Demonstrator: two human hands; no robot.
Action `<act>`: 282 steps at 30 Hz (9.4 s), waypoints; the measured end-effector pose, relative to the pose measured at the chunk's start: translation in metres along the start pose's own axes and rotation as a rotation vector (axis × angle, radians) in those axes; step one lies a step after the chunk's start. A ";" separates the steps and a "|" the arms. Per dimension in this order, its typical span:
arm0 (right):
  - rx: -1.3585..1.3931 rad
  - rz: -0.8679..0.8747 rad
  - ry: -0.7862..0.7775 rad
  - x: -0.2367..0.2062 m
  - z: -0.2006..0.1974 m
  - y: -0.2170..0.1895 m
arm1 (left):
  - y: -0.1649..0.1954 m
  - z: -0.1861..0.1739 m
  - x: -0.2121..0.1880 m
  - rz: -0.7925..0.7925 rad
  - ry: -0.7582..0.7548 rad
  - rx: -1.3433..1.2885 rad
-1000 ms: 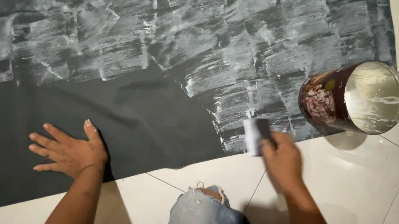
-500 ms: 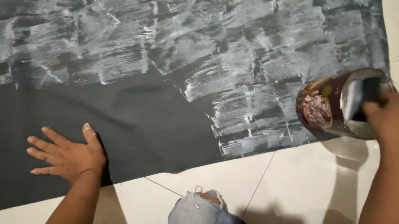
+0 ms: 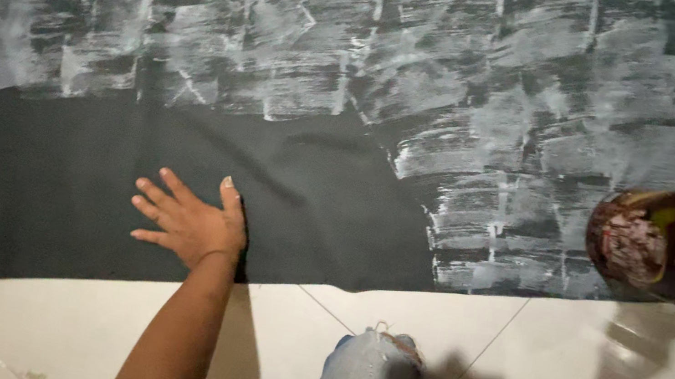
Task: The person applies white paint to a large dark mat on the floor using a small brush. They repeatedly dip the brush into a paint can and spread the paint in short strokes across the mat surface.
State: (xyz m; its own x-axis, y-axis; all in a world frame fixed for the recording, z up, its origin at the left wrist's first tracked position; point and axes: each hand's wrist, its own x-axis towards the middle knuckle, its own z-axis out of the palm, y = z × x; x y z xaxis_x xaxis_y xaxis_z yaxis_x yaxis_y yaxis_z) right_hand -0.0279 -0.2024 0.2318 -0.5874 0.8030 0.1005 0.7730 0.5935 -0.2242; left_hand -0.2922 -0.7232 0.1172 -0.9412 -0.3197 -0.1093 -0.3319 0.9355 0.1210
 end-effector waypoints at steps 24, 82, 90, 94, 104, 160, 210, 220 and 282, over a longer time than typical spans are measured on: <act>0.475 -0.628 -0.192 -0.124 0.175 -0.382 | -0.007 -0.012 0.018 -0.038 -0.097 -0.002; 0.224 -0.761 -0.294 -0.061 0.237 -0.346 | 0.008 0.003 0.096 -0.043 -0.185 0.084; 0.155 -0.859 -0.002 -0.062 0.229 -0.350 | 0.016 0.004 0.093 -0.060 -0.163 0.034; 0.171 -0.888 -0.055 -0.056 0.226 -0.349 | 0.019 0.004 0.086 -0.033 -0.137 0.018; 0.337 -0.854 -0.283 -0.044 0.222 -0.347 | 0.031 0.000 0.091 -0.052 -0.135 0.007; 0.012 -0.094 0.114 -0.235 -0.013 -0.160 | -0.118 -0.103 0.080 -0.880 -0.178 -0.153; 0.176 -0.349 -0.187 -0.233 0.136 -0.395 | -0.145 -0.062 0.100 -0.889 -0.147 -0.118; 0.277 -0.034 -0.127 -0.148 0.113 -0.292 | -0.148 -0.058 0.099 -0.892 -0.181 -0.108; 0.011 0.018 -0.030 -0.233 0.089 -0.241 | -0.142 -0.067 0.078 -0.843 -0.196 -0.124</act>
State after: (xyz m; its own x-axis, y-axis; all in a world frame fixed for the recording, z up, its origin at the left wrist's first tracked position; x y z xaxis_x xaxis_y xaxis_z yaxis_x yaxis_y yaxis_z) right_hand -0.0986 -0.5372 0.1766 -0.5804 0.8116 0.0668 0.7811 0.5781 -0.2360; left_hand -0.3233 -0.8911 0.1579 -0.3549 -0.8554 -0.3773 -0.9277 0.3722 0.0290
